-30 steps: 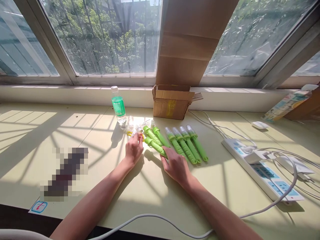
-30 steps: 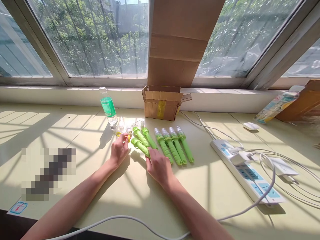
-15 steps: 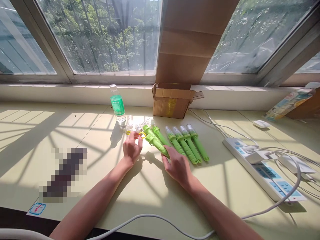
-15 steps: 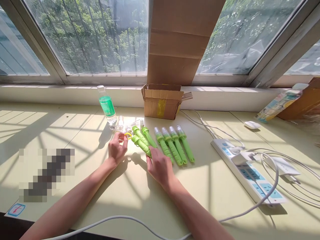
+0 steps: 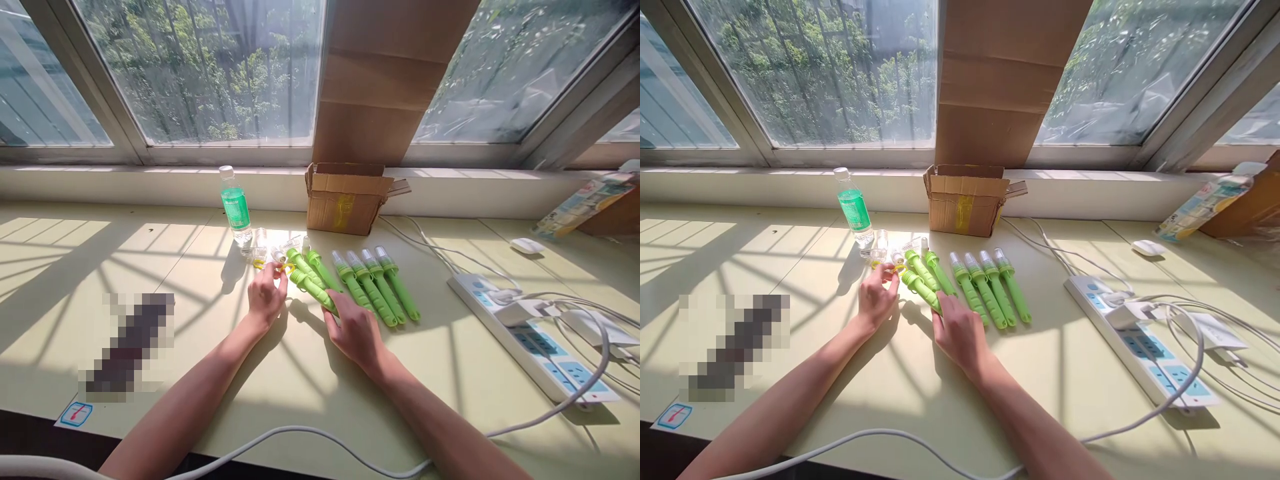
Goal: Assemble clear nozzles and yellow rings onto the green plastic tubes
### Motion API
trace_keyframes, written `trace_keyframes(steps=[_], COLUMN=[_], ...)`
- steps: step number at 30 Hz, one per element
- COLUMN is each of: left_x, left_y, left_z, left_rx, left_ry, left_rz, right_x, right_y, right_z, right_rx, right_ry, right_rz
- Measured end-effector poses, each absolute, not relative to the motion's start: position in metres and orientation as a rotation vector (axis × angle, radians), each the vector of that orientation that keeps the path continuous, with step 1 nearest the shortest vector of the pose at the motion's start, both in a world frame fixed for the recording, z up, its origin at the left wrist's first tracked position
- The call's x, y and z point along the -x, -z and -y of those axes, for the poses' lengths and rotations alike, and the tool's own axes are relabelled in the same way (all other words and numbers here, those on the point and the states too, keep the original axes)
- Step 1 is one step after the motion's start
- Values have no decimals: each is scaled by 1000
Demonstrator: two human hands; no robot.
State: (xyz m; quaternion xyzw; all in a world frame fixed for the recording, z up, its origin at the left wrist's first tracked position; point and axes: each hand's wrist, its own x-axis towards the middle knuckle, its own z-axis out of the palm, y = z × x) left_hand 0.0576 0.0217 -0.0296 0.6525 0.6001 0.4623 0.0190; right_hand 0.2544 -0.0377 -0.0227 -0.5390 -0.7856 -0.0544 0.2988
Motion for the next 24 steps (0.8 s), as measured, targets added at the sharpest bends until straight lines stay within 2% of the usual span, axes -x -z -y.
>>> trace_keyframes(steps=[14,24], left_x=[-60,-60], left_y=[31,35], left_z=[-17,-17], left_rx=[-2244,-2188], left_ry=[-1408,-1411], left_rz=[-1573,-1563], right_x=[-256,-255], right_y=[20,18], right_z=[37,37], right_rx=[1435,1421], right_ry=[197,196], right_rz=[2080,2094])
